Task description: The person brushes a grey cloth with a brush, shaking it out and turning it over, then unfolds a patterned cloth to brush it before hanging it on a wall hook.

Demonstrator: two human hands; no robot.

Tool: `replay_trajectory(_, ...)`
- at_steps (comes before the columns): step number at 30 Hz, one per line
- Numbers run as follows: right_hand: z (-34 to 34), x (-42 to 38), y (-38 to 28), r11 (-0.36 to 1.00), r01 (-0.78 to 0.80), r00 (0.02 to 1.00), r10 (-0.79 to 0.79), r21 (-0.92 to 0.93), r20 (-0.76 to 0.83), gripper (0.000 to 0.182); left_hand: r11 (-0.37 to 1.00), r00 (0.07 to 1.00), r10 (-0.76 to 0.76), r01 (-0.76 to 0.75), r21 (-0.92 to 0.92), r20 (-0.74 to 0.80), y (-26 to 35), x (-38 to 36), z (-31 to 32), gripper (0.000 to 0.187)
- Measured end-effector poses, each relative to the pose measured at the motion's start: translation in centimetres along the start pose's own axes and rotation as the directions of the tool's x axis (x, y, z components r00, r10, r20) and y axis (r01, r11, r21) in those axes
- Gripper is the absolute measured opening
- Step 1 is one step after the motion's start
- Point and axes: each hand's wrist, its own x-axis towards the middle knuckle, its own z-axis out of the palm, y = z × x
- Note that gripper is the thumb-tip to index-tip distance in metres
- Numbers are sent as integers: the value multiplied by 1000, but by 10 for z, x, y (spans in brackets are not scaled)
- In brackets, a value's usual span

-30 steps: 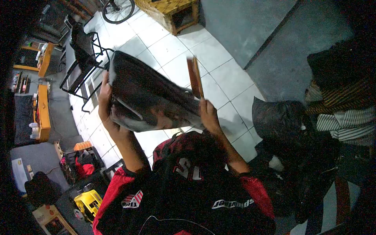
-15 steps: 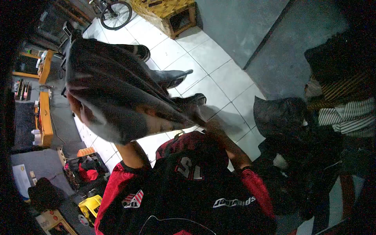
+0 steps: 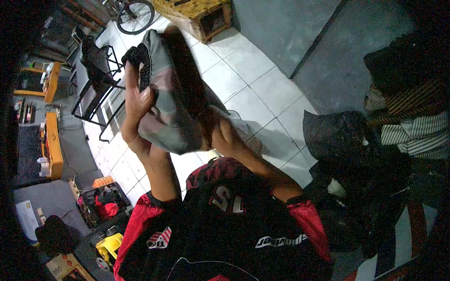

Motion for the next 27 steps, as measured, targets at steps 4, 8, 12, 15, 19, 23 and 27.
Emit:
replay_trajectory(4, -10, -17, 130, 833, 116, 966, 33, -541, 258, 31, 969, 985, 125, -94, 229, -122, 4, 0, 6, 59)
replay_trajectory(8, -76, -83, 241, 609, 112, 812, 399, -785, 425, 38, 888, 998, -70, 63, -456, 1, 36, 8, -24, 34)
replay_trajectory(12, -104, -86, 191, 285, -154, 654, 747, -946, 119, 35, 457, 779, 627, -381, 804, 14, 21, -2, -21, 33)
replay_trajectory(15, -118, -81, 188, 433, -376, 860, 491, -819, -136, 39, 947, 955, 257, -219, 237, -148, 25, -3, -17, 55)
replay_trajectory(19, -67, -17, 9, 914, -406, 886, 391, -7, -251, 43, 995, 983, 84, -75, 62, -161, 16, -5, -9, 78)
replay_trajectory(23, -30, -12, -22, 763, -138, 973, -13, 631, 229, 34, 999, 995, 24, -21, 37, -102, 5, -2, 2, 77)
replay_trajectory(27, -4, -30, 77, 896, 139, 982, -70, -423, 174, 29, 995, 996, 84, -84, 55, -6, 3, 2, 4, 70)
